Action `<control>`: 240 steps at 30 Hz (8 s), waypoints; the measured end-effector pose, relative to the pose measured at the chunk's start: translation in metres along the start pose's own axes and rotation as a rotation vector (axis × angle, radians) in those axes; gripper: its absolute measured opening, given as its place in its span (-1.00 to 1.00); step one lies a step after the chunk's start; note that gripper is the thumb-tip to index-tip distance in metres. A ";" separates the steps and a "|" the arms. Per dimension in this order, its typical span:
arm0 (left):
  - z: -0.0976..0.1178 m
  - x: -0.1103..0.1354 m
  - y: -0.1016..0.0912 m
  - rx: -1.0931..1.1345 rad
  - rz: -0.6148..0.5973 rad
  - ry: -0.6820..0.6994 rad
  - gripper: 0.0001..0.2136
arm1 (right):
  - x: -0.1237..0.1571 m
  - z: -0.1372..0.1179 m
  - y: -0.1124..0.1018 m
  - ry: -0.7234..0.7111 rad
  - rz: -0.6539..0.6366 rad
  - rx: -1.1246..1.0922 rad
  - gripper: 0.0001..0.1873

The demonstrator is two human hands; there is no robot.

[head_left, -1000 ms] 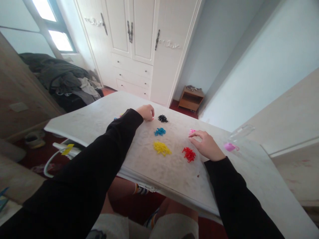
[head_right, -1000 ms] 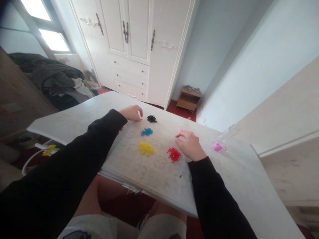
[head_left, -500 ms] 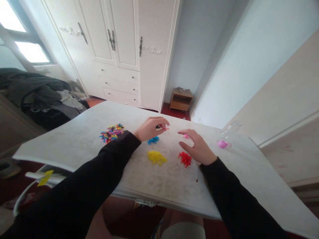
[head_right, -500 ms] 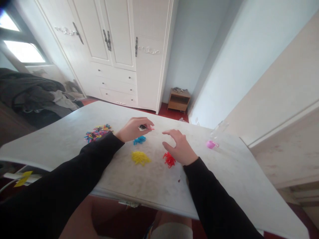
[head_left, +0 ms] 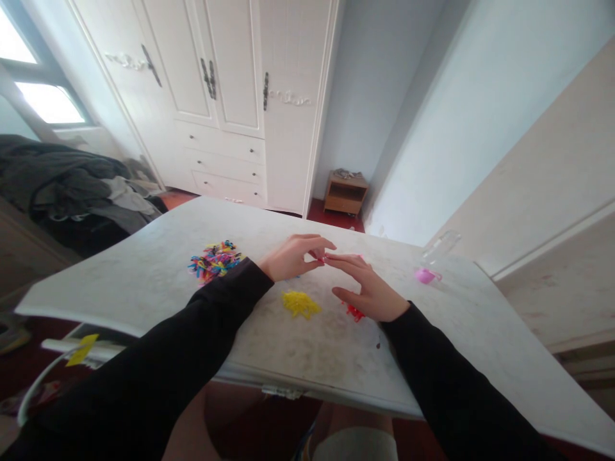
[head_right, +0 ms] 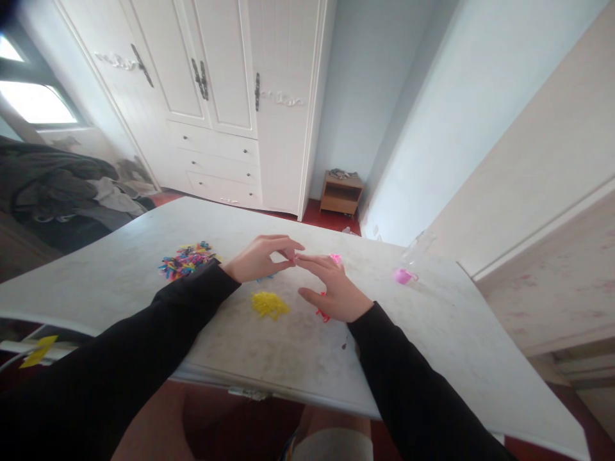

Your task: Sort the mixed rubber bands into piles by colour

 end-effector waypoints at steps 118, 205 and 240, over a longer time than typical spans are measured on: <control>-0.028 0.009 0.008 0.106 -0.039 -0.322 -0.72 | -0.005 0.025 -0.037 0.180 0.221 -0.051 -0.80; -0.150 0.082 -0.129 -0.830 -0.055 -0.893 -0.34 | 0.003 0.027 0.005 0.205 -0.139 -0.087 -0.43; -0.081 0.036 -0.034 0.822 0.279 -0.810 -0.48 | -0.002 0.015 0.004 0.180 -0.105 -0.093 -0.67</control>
Point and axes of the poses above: each hand's wrist, its own x-axis away from the middle knuckle, its own y-axis out of the palm, z = x × y, the point moved 10 cm from there along -x, towards the middle knuckle, and after that the axes turned 11 degrees about z, right-handed, at the moved point
